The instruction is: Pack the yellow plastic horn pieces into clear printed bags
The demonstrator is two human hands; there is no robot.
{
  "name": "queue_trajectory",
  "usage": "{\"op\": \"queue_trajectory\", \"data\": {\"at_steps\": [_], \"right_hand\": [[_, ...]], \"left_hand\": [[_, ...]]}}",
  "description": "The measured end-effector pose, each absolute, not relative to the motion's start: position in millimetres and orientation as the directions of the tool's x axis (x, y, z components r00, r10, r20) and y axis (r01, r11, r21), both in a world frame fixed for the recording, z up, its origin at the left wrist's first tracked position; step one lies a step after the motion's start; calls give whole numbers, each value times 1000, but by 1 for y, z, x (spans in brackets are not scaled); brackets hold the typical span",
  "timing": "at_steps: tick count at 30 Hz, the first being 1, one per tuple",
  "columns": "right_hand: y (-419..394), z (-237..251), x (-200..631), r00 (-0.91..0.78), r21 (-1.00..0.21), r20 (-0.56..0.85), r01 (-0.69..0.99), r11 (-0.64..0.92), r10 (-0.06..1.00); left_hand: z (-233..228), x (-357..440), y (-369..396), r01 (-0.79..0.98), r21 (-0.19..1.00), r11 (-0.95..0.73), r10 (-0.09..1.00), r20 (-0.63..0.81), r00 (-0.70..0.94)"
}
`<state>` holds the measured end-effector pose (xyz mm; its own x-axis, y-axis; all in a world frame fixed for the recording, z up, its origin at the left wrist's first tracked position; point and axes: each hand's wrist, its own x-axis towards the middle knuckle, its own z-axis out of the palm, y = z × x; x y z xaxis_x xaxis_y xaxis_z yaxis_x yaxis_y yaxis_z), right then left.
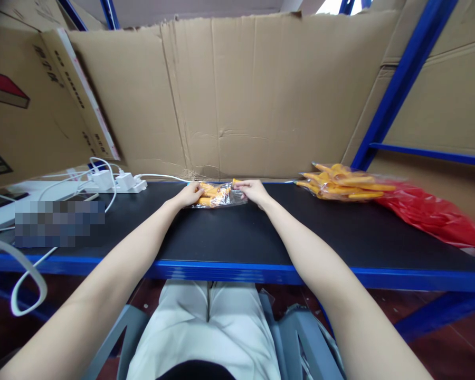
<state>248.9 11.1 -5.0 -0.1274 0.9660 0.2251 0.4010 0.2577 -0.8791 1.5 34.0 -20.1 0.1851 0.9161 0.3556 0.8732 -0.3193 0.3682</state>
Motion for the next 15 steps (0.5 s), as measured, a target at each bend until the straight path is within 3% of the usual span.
{"op": "queue_trajectory", "data": {"at_steps": [3,6,10,13,15], "right_hand": [[25,-8,270,14,-700,446,629,339,895],[37,-16,297,44,-464,525,852,242,850],[48,-30,321,58,-345,364,936,77,930],[51,-36,324,15,-293,191,955,42,981],[50,-37,321,15,-276,157,961,30,987]], "left_hand": [[-24,-6,39,885,357,-298,916,367,160],[-24,-12,40,892,361,-272,917,378,127],[-24,-15,39,893,384,-236,925,370,85],[-23,-16,38,883,406,-236,925,373,76],[-22,-15,37,877,420,-236,927,367,74]]}}
